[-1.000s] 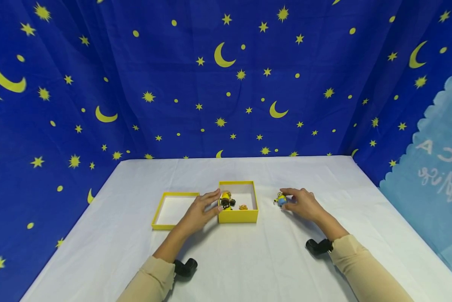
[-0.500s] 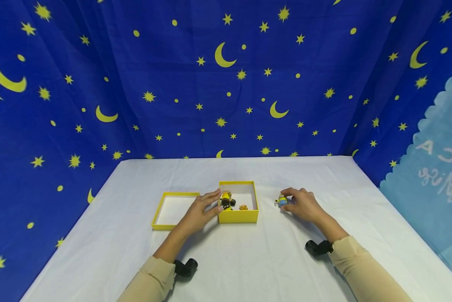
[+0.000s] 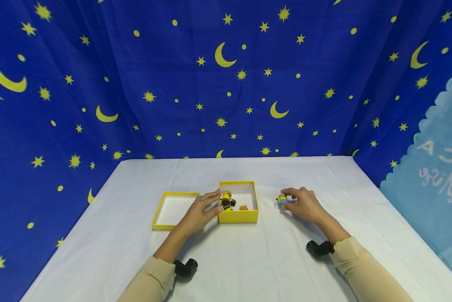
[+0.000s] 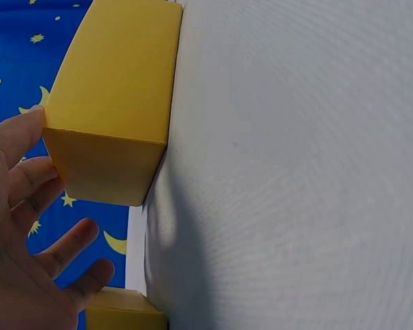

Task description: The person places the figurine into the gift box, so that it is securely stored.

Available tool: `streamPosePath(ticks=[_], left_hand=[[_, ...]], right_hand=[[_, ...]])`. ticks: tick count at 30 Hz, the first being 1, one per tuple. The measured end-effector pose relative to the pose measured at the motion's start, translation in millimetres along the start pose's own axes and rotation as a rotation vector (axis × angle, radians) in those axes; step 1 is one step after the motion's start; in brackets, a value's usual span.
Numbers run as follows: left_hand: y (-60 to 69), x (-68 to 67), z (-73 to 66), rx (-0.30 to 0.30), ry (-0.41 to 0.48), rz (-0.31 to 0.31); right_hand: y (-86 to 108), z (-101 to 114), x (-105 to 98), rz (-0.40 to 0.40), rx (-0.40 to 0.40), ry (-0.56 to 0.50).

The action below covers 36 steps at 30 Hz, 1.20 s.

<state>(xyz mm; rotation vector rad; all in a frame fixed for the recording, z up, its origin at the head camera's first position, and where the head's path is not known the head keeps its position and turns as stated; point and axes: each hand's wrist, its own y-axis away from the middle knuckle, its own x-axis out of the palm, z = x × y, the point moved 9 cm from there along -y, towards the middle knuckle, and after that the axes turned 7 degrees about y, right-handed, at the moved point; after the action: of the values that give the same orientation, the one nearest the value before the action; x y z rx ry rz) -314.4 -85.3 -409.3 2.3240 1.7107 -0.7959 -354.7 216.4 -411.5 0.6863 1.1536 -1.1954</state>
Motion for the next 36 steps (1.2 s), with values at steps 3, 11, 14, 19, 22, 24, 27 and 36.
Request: streamPosePath(ticks=[3, 11, 14, 19, 22, 24, 27, 36], left_hand=[[0.1, 0.0, -0.3, -0.003, -0.001, -0.001], [1.0, -0.8, -4.6, 0.021, 0.005, -0.015], [0.7, -0.3, -3.3, 0.017, 0.003, -0.010], [0.0, -0.3, -2.3, 0.022, 0.002, -0.010], [-0.4, -0.4, -2.5, 0.026, 0.001, -0.015], [-0.4, -0.6, -2.8, 0.028, -0.001, -0.017], [-0.2, -0.8, -3.4, 0.031, 0.003, -0.021], [-0.1, -0.5, -1.9, 0.011, 0.005, -0.009]], right_hand=[[-1.5, 5, -5, -0.013, 0.002, -0.023], [-4.8, 28, -18, -0.046, -0.025, -0.065], [-5.7, 37, -22, -0.058, -0.031, -0.083], [-9.9, 50, -24, -0.061, -0.022, -0.109], [-13.7, 58, -24, -0.058, -0.016, -0.123], [-16.2, 62, -24, -0.061, -0.015, -0.130], [-19.4, 70, -26, -0.071, -0.033, -0.140], [-30.8, 84, -19, -0.069, -0.056, -0.167]])
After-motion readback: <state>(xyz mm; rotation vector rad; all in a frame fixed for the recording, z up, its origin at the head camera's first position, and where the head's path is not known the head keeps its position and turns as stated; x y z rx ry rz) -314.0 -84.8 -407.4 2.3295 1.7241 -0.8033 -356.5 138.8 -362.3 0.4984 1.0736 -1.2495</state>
